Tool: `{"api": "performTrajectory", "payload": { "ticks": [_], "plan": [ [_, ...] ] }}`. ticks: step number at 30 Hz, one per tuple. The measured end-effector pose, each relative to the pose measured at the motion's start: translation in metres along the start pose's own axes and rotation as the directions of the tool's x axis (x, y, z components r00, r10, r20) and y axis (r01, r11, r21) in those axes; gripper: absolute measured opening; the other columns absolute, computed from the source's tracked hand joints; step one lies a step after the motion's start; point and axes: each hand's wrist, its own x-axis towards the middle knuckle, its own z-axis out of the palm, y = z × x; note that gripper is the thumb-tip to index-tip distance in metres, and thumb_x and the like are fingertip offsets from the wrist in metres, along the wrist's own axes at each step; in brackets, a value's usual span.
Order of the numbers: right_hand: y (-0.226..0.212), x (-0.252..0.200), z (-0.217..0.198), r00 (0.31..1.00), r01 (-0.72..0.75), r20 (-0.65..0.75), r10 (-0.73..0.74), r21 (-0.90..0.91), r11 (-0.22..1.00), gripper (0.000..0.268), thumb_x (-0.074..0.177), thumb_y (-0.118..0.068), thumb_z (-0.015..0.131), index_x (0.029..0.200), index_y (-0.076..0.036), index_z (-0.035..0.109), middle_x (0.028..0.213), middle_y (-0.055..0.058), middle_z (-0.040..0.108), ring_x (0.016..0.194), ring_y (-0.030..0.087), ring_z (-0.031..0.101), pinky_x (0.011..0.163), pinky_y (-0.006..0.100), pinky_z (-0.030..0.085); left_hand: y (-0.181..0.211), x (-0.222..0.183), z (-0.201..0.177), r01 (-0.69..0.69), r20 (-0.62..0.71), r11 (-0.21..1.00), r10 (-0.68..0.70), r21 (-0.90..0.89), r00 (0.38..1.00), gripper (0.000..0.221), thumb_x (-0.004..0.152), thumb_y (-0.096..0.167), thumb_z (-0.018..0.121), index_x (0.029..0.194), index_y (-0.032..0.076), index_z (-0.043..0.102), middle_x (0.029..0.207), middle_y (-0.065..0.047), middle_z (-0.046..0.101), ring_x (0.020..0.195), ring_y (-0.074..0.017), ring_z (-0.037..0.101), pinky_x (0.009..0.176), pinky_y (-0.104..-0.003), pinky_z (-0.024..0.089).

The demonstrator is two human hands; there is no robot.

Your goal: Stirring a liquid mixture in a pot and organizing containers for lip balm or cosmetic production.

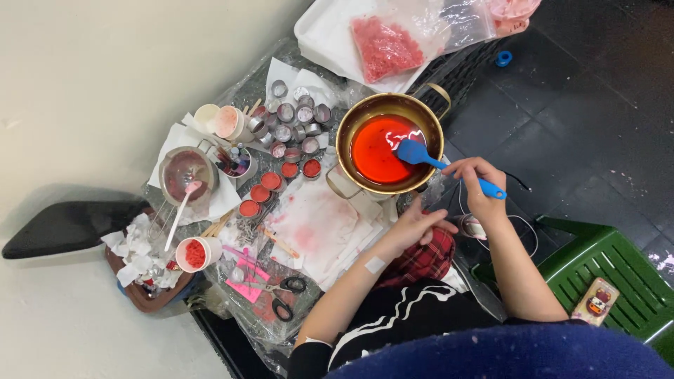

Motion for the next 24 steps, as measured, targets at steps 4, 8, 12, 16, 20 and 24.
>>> {"api": "performTrajectory", "payload": {
  "ticks": [4, 8, 12, 16, 20, 24],
  "plan": [
    [-0.002, -0.005, 0.001, 1.0, -0.024, 0.014, 0.024, 0.013, 1.0, 0.031, 0.112, -0.019, 0.051, 0.094, 0.003, 0.063, 0.102, 0.014, 0.075, 0.087, 0.011, 0.063, 0.078, 0.027, 0.048, -0.002, 0.003, -0.015, 0.073, 0.01, 0.996, -0.073, -0.049, 0.997, 0.075, 0.104, 0.034, 0.06, 0.152, -0.007, 0.019, 0.101, -0.02, 0.076, 0.046, -0.0036, 0.045, 0.042, -0.017, 0.035],
    [-0.005, -0.006, 0.002, 0.999, -0.025, 0.028, 0.026, -0.034, 0.999, 0.033, 0.112, -0.019, 0.05, 0.089, 0.001, 0.062, 0.1, 0.014, 0.076, 0.087, 0.013, 0.067, 0.08, 0.027, 0.051, 0.004, 0.0, -0.017, 0.098, -0.021, 0.993, -0.1, -0.065, 0.995, 0.071, 0.102, 0.034, 0.059, 0.149, 0.0, 0.017, 0.102, -0.023, 0.074, 0.048, -0.0048, 0.044, 0.044, -0.019, 0.034],
    [-0.009, -0.002, 0.004, 0.998, 0.007, 0.055, -0.007, 0.009, 1.0, 0.034, 0.112, -0.019, 0.049, 0.089, 0.002, 0.062, 0.099, 0.015, 0.075, 0.093, 0.017, 0.071, 0.088, 0.03, 0.055, 0.003, -0.007, -0.026, 0.09, -0.054, 0.994, -0.094, -0.061, 0.994, 0.064, 0.1, 0.038, 0.055, 0.149, 0.007, 0.026, 0.098, -0.019, 0.073, 0.047, -0.0022, 0.039, 0.042, -0.017, 0.029],
    [-0.011, 0.0, 0.003, 0.998, -0.031, 0.058, 0.03, 0.003, 1.0, 0.035, 0.112, -0.019, 0.049, 0.089, 0.002, 0.062, 0.099, 0.016, 0.075, 0.093, 0.018, 0.071, 0.087, 0.031, 0.054, 0.005, -0.046, -0.046, 0.088, 0.005, 0.959, -0.09, -0.269, 0.996, 0.055, 0.115, 0.037, 0.054, 0.133, -0.014, 0.042, 0.107, -0.021, 0.076, 0.054, -0.0028, 0.039, 0.047, -0.019, 0.029],
    [-0.017, 0.007, 0.005, 0.998, 0.013, 0.064, -0.009, -0.065, 0.998, 0.037, 0.112, -0.018, 0.048, 0.084, 0.003, 0.062, 0.094, 0.015, 0.075, 0.089, 0.02, 0.073, 0.085, 0.031, 0.055, 0.031, -0.136, -0.079, -0.106, -0.251, 0.975, 0.154, 0.193, 0.956, 0.041, 0.105, 0.031, 0.054, 0.138, 0.009, 0.062, 0.095, -0.007, 0.076, 0.055, -0.0048, 0.046, 0.051, -0.02, 0.038],
    [-0.029, 0.011, 0.012, 0.999, 0.03, 0.034, -0.026, -0.136, 0.99, 0.038, 0.112, -0.017, 0.049, 0.083, 0.004, 0.063, 0.091, 0.015, 0.074, 0.087, 0.021, 0.073, 0.083, 0.031, 0.055, 0.051, -0.198, -0.096, 0.376, -0.796, 0.733, 0.37, 0.567, 0.479, 0.033, 0.094, 0.034, 0.067, 0.12, 0.016, 0.077, 0.1, -0.004, 0.078, 0.074, -0.0119, 0.067, 0.068, -0.028, 0.052]
  ]
}}
